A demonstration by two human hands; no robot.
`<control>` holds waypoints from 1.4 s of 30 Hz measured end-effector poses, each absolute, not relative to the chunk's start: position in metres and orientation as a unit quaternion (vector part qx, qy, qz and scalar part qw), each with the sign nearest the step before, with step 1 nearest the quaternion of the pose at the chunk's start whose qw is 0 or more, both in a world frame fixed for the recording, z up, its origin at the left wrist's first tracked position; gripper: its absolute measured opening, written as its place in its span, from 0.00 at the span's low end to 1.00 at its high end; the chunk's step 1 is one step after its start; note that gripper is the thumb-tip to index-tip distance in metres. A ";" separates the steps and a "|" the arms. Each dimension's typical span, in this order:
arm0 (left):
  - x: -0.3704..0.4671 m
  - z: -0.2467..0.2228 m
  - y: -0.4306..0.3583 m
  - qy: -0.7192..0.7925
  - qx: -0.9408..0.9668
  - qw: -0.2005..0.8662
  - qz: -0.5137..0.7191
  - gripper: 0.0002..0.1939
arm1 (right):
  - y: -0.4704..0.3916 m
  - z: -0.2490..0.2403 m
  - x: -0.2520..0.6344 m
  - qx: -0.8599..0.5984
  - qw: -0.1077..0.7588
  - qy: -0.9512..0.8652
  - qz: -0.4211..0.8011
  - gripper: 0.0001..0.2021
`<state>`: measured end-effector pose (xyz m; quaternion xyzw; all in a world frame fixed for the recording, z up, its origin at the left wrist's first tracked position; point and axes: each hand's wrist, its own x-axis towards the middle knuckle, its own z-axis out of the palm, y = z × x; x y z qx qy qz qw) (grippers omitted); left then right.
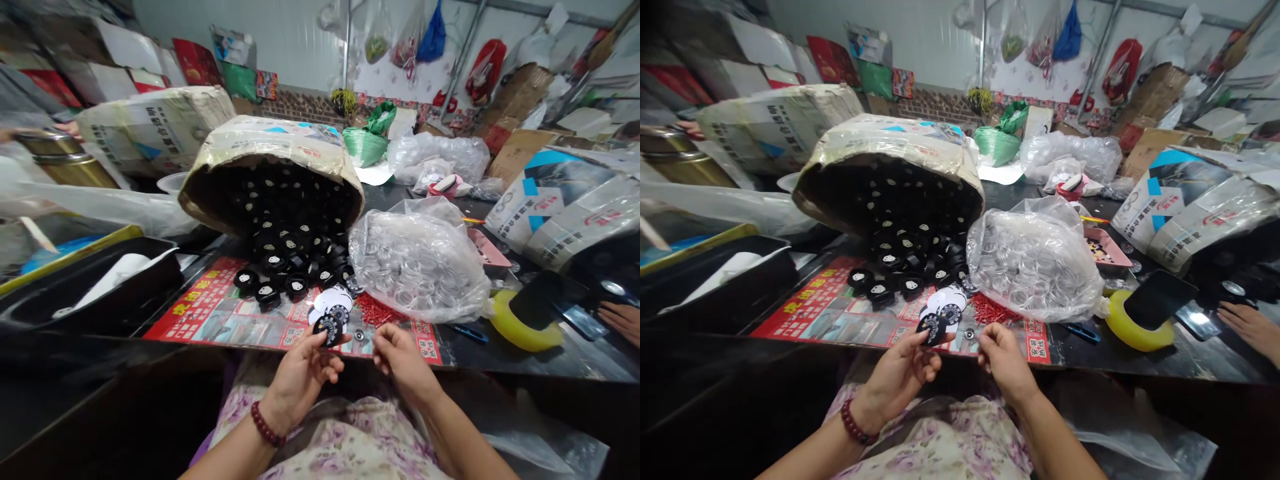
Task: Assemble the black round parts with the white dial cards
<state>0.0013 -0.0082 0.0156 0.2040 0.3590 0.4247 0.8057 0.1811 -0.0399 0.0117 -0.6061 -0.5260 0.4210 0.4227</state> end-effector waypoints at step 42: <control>0.009 0.011 -0.026 0.371 0.358 0.767 0.383 0.21 | -0.047 0.017 0.136 -0.541 0.505 -0.543 0.398 0.15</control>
